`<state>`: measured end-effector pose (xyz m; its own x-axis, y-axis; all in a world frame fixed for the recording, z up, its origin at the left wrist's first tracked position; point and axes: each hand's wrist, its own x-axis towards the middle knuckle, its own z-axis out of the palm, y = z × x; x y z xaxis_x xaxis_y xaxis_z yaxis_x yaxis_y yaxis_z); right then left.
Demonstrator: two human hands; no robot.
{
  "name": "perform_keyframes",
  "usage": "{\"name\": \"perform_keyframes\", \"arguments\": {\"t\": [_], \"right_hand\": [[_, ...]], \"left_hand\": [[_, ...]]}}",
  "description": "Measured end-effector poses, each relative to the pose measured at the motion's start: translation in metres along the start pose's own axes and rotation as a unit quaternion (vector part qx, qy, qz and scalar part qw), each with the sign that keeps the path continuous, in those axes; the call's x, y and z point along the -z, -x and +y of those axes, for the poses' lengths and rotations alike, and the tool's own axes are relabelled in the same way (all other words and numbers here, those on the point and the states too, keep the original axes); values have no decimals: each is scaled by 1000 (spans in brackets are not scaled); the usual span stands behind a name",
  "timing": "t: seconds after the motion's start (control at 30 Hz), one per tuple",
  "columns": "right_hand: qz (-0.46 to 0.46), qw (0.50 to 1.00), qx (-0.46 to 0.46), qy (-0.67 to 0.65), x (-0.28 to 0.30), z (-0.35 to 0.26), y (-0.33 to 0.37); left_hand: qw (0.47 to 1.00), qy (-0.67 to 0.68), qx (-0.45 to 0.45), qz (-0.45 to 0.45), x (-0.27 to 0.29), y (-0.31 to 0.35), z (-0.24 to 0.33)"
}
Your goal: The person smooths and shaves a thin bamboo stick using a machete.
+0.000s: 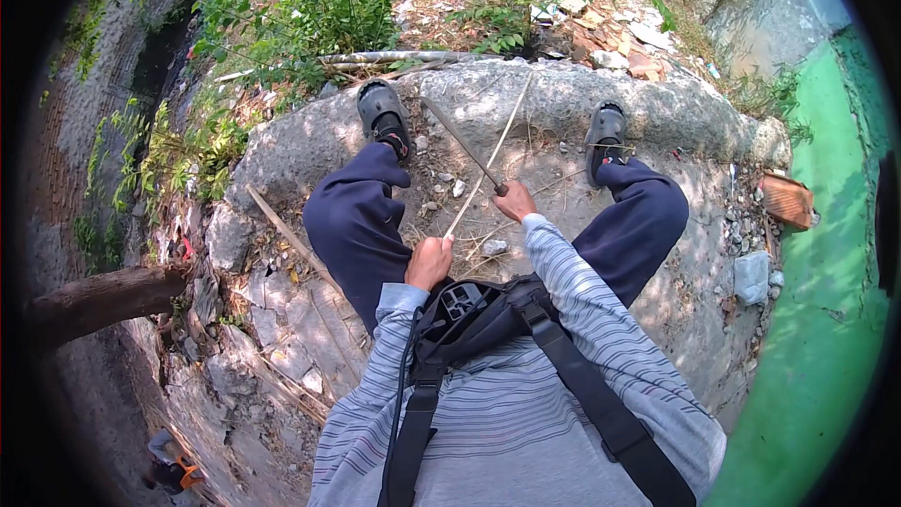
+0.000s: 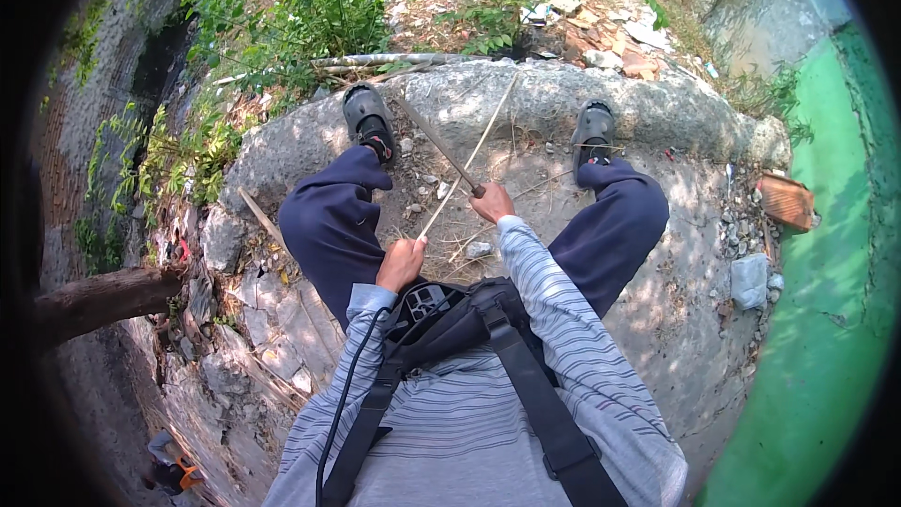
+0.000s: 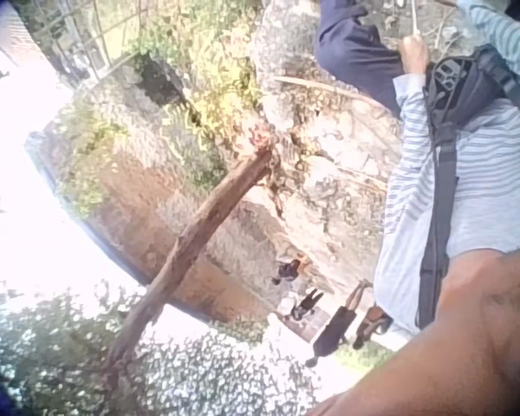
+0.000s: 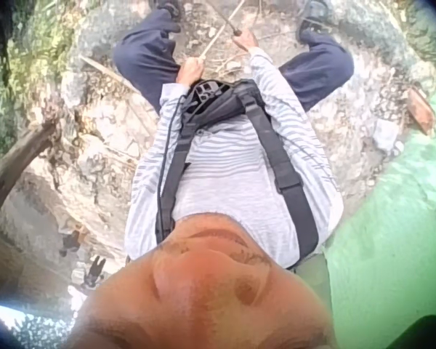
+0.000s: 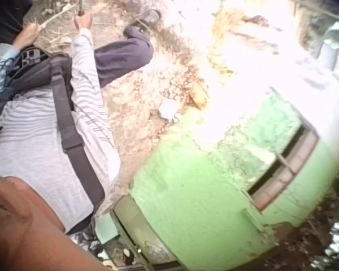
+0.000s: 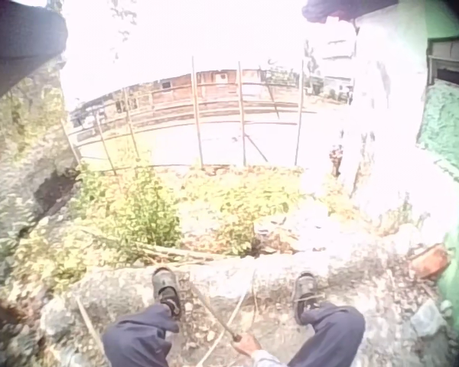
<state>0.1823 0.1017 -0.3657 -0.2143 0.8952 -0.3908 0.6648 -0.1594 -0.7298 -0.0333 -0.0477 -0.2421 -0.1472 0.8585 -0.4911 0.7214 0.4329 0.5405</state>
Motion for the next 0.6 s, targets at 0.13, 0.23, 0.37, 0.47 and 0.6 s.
{"name": "perform_keyframes", "arguments": {"t": [0.13, 0.23, 0.37, 0.47, 0.6], "right_hand": [[10, 1000, 15, 17, -3, -9, 4], [-12, 997, 74, -30, -11, -18, 13], [1, 994, 113, 3, -17, -23, 20], [41, 996, 72, -10, -9, -12, 11], [43, 997, 58, 8, 2, -7, 8]], "left_hand": [[999, 23, 26, -21, 6, -2, -1], [999, 44, 7, -16, 18, -3, 6], [1000, 21, -8, -18, 22, 7, 1], [999, 16, -42, -10, 22, 17, 2], [998, -9, -59, 26, 10, 22, 0]]}}
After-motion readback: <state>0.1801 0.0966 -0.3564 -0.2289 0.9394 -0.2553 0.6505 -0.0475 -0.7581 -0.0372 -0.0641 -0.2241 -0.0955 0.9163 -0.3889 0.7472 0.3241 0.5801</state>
